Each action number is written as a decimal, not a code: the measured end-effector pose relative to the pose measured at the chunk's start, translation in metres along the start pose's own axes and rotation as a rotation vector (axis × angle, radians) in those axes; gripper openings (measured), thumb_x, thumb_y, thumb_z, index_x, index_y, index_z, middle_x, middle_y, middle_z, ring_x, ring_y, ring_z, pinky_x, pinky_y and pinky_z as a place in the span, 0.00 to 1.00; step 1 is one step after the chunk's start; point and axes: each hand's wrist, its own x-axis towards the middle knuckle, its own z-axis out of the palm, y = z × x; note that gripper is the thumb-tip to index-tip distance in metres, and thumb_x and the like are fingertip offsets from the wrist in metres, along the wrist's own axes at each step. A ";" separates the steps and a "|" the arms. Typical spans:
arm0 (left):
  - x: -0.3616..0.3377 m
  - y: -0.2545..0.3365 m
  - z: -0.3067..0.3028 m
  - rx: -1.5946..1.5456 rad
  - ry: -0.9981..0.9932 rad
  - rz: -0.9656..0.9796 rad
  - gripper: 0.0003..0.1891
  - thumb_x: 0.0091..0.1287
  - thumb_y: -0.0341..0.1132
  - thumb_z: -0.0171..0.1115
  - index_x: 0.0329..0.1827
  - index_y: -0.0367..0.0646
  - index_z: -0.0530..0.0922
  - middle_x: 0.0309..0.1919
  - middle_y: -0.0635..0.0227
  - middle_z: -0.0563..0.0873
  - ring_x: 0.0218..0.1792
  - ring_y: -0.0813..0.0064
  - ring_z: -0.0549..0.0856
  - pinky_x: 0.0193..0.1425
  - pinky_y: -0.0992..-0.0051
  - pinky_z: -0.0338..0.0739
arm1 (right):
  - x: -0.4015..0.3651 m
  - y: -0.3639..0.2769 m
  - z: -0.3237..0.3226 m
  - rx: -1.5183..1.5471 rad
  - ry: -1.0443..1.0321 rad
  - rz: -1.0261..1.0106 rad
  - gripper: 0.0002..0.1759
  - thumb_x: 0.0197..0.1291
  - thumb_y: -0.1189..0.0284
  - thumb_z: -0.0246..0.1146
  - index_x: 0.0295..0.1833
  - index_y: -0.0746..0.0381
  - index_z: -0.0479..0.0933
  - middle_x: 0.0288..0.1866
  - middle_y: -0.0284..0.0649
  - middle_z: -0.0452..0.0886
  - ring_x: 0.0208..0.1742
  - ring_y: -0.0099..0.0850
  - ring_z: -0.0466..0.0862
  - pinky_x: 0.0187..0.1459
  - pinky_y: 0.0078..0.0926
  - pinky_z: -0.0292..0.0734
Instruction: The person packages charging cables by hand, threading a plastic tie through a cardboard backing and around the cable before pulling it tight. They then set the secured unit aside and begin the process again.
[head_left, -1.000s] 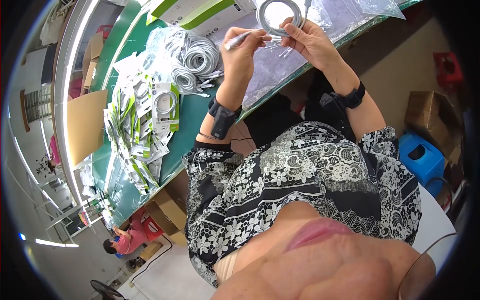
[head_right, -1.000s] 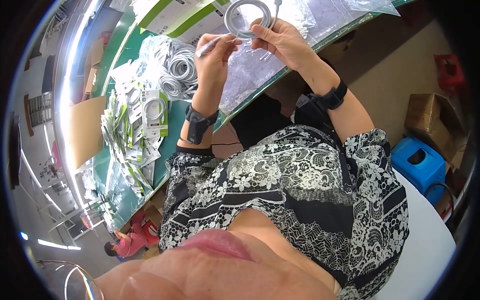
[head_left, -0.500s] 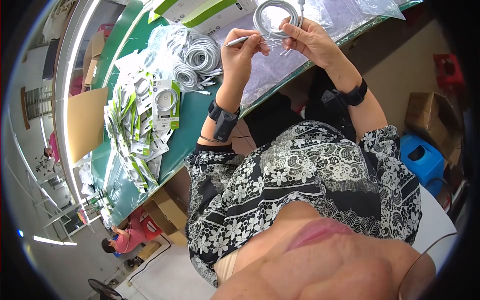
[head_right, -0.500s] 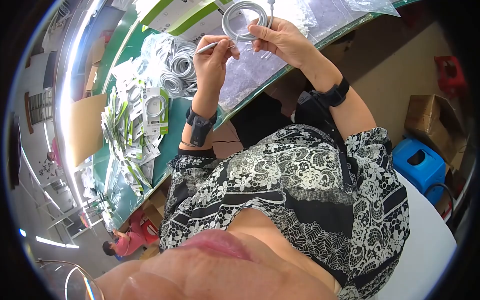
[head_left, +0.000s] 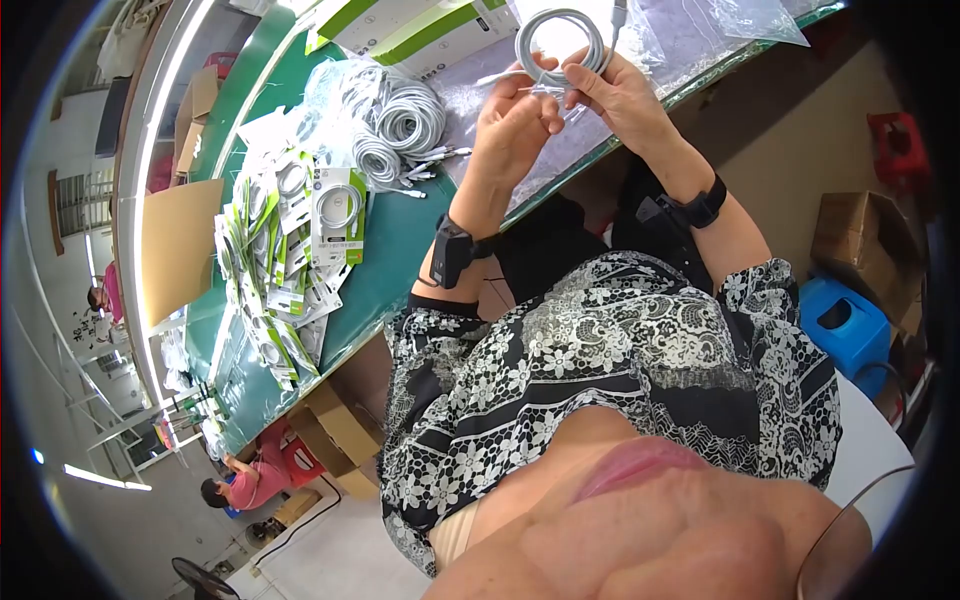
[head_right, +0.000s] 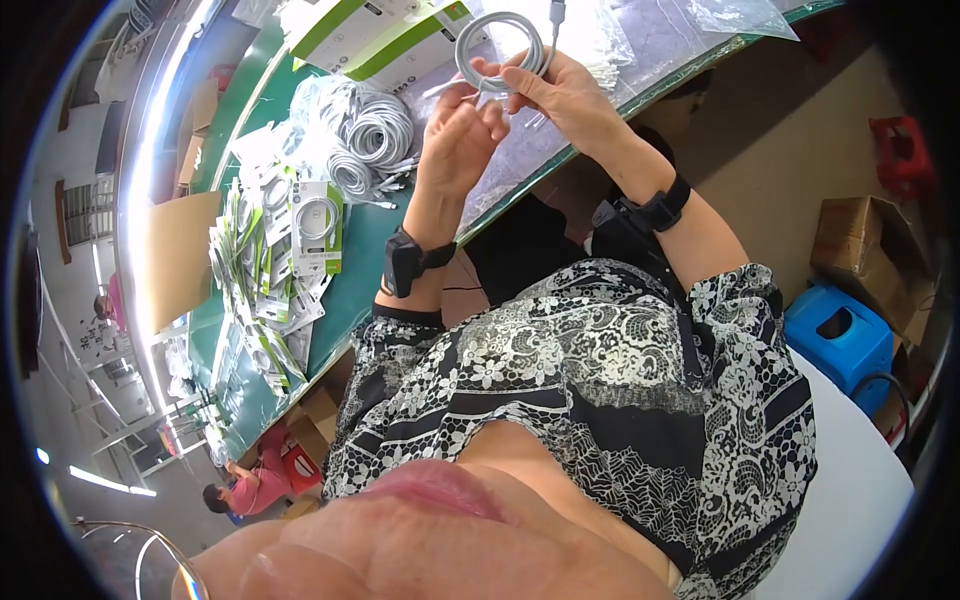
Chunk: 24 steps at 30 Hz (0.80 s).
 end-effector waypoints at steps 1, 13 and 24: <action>0.001 -0.002 -0.005 -0.002 0.006 -0.001 0.14 0.69 0.28 0.53 0.56 0.35 0.68 0.40 0.66 0.80 0.21 0.81 0.74 0.26 0.81 0.70 | -0.002 0.004 0.000 -0.054 0.004 -0.012 0.13 0.65 0.66 0.59 0.50 0.62 0.74 0.36 0.32 0.78 0.30 0.18 0.76 0.35 0.14 0.74; 0.014 -0.002 -0.028 0.490 -0.148 -0.205 0.18 0.75 0.42 0.44 0.51 0.33 0.70 0.33 0.70 0.75 0.16 0.84 0.63 0.22 0.82 0.61 | 0.001 0.011 -0.028 -0.283 -0.066 0.191 0.18 0.67 0.61 0.57 0.53 0.63 0.73 0.35 0.28 0.73 0.22 0.13 0.65 0.24 0.09 0.61; 0.035 0.005 -0.045 0.996 -0.162 -0.416 0.20 0.74 0.44 0.47 0.48 0.34 0.76 0.11 0.77 0.67 0.14 0.84 0.65 0.21 0.81 0.62 | 0.015 0.021 -0.058 -0.370 -0.151 0.334 0.16 0.69 0.60 0.53 0.51 0.61 0.73 0.31 0.26 0.70 0.21 0.12 0.62 0.21 0.10 0.57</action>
